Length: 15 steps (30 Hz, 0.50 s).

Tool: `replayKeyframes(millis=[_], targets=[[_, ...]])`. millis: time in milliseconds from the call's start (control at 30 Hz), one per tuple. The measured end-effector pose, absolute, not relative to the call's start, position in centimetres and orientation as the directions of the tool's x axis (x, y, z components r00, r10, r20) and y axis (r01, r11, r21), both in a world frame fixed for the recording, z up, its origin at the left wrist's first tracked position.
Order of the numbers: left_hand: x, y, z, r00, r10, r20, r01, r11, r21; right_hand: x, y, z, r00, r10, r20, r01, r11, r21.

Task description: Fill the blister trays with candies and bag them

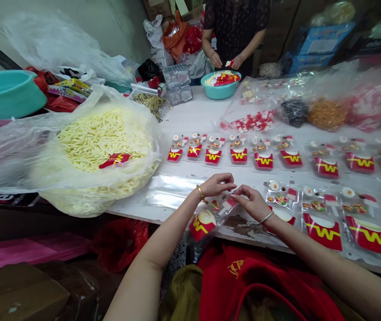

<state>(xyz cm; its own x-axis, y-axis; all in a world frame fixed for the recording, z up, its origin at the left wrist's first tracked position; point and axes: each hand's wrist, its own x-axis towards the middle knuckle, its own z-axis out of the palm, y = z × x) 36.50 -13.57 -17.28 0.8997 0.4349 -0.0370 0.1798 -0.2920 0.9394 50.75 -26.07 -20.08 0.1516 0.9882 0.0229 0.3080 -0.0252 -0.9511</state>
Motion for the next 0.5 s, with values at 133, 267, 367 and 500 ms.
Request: replayKeyframes(millis=[133,267,367,500], targets=[[37.6,-13.8,-17.0,0.862,0.506,-0.031,0.171,-0.233,0.957,52.3,-24.6,-19.9,0.174,0.971,0.167,0.402,0.084,-0.912],[39.3,-13.1,-16.8,0.726,0.682,0.089,0.181,-0.315,0.932,52.5,-24.3,-19.0,0.397,0.91,0.124,0.215,0.039,-0.976],[41.3,-12.9,-16.0,0.534,0.818,0.215,0.269,-0.405,0.874,52.4,-25.5,-18.3,0.385,0.909,-0.157,-0.072,-0.14,-0.987],[44.0,-13.7,-14.3,0.542,0.804,0.245,0.249,-0.432,0.867,56.9,-27.7,-18.1,0.333,0.907,-0.256,-0.142,-0.22,-0.965]])
